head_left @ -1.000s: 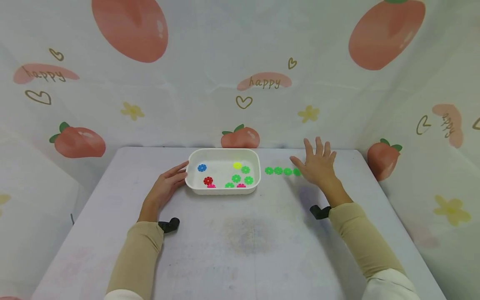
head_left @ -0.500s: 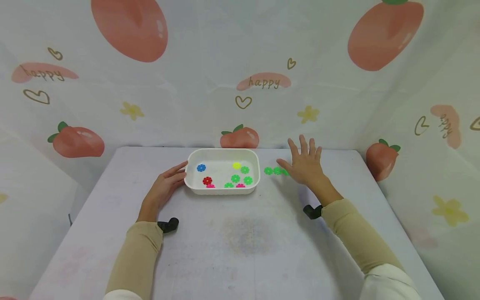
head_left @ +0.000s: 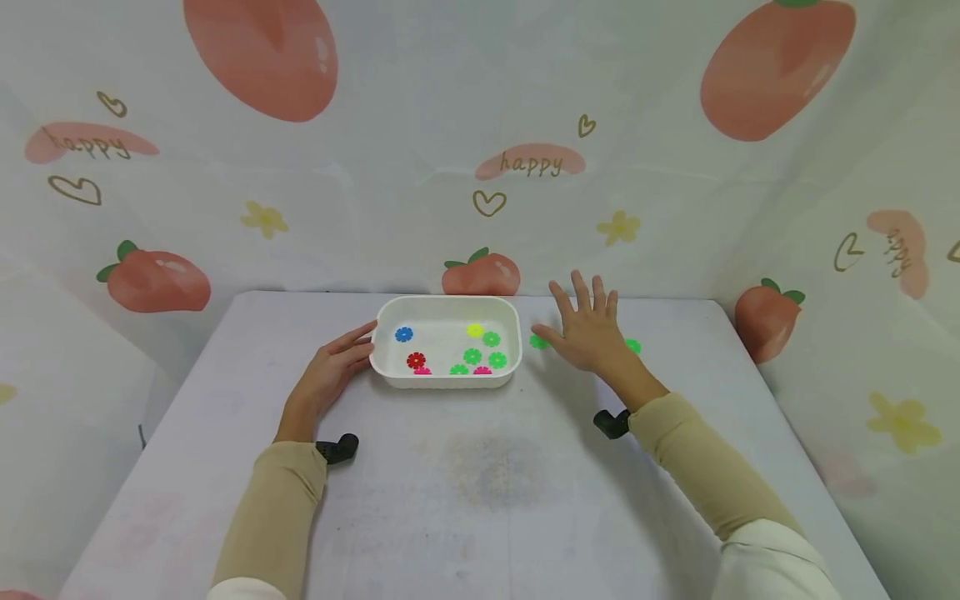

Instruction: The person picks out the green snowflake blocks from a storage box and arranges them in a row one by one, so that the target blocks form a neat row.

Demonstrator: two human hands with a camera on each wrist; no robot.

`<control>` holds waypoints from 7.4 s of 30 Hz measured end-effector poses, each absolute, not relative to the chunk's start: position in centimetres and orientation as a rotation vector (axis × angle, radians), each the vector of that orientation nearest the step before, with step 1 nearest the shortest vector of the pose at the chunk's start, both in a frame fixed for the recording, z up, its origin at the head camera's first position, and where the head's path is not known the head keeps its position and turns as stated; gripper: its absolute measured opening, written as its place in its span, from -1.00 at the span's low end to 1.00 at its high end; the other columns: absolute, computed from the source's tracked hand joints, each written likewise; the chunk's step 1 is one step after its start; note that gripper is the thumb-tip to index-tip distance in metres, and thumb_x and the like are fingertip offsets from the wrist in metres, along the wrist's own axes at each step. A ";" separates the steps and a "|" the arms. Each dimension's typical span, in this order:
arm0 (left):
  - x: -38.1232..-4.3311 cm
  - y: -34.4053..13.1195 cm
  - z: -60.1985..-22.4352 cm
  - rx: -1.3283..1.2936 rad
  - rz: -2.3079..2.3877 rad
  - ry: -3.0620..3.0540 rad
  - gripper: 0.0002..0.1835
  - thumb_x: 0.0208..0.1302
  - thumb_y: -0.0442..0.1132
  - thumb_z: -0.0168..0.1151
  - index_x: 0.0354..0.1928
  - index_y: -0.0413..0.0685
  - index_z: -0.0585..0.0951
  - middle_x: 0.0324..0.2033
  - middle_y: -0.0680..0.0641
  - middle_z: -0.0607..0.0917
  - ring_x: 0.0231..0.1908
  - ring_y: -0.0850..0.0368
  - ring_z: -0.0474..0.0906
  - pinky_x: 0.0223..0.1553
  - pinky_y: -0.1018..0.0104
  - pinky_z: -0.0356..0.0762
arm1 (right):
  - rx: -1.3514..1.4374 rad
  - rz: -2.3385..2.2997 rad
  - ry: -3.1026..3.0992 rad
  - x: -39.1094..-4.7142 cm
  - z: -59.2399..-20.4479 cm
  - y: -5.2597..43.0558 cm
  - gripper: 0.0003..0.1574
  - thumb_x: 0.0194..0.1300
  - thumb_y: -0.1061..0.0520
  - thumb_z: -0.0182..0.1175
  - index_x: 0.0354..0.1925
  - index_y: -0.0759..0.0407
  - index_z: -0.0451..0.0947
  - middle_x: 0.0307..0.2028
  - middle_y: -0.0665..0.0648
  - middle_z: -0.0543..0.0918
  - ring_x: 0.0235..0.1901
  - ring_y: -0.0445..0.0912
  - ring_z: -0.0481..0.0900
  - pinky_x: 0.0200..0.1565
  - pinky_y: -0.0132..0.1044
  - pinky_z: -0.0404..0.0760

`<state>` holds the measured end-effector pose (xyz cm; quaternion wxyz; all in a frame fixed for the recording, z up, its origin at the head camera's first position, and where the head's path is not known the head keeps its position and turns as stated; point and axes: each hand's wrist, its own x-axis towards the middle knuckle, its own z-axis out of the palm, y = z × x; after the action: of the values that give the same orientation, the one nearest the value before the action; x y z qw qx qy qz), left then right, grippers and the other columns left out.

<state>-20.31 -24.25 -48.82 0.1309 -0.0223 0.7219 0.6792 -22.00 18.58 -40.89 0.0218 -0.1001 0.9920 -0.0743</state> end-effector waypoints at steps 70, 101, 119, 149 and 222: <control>-20.1 -24.1 -47.7 -0.092 2.009 2.067 -0.40 0.53 -0.15 0.15 0.54 0.09 0.32 0.44 -0.19 0.42 0.12 0.42 0.57 0.14 0.63 0.52 | -0.678 -0.494 2.713 -24.0 -43.2 5.2 0.12 0.13 -0.14 0.54 0.53 -0.12 0.21 0.36 0.18 0.32 0.35 0.12 0.22 0.33 0.04 0.46; -20.5 -23.9 -48.4 -0.100 1.990 2.094 -0.41 0.51 -0.11 0.17 0.53 0.14 0.35 0.40 -0.09 0.47 0.13 0.39 0.57 0.12 0.60 0.55 | -0.477 -0.592 2.782 -25.7 -45.9 2.9 -0.55 0.14 -0.11 0.53 -0.04 0.00 0.69 0.09 0.12 0.47 0.26 0.04 0.26 0.29 -0.11 0.49; -20.3 -24.0 -48.6 -0.108 2.001 2.071 -0.40 0.51 -0.10 0.18 0.52 0.13 0.35 0.45 -0.16 0.42 0.18 0.33 0.55 0.13 0.61 0.55 | -0.612 -0.964 2.649 -25.3 -44.8 4.2 -0.76 0.27 0.04 0.45 -0.23 0.03 0.56 -0.29 0.01 0.64 -0.20 -0.10 0.54 -0.12 -0.37 0.57; -19.7 -23.7 -47.5 -0.112 2.019 2.018 -0.40 0.52 -0.20 0.15 0.55 0.07 0.31 0.41 -0.16 0.42 0.08 0.42 0.59 0.13 0.59 0.56 | -0.407 -1.739 2.600 -22.7 -43.2 10.5 -0.77 0.37 0.15 0.34 -0.04 0.19 0.62 -0.16 0.20 0.73 -0.17 0.17 0.70 -0.24 -0.40 0.65; -20.3 -24.1 -48.4 -0.101 1.997 2.055 -0.39 0.52 -0.11 0.17 0.54 0.14 0.31 0.35 -0.05 0.50 0.11 0.44 0.58 0.13 0.62 0.54 | 0.730 -1.602 2.867 -19.9 -47.0 32.1 -0.58 0.42 0.03 0.22 0.15 0.19 0.62 -0.27 -0.12 0.55 -0.44 -0.45 0.53 -0.39 -0.59 0.53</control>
<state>-20.27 -24.08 -48.37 0.1367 -0.0348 0.7100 0.6899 -19.93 32.08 -46.97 -0.1111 0.2155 0.8468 -0.4734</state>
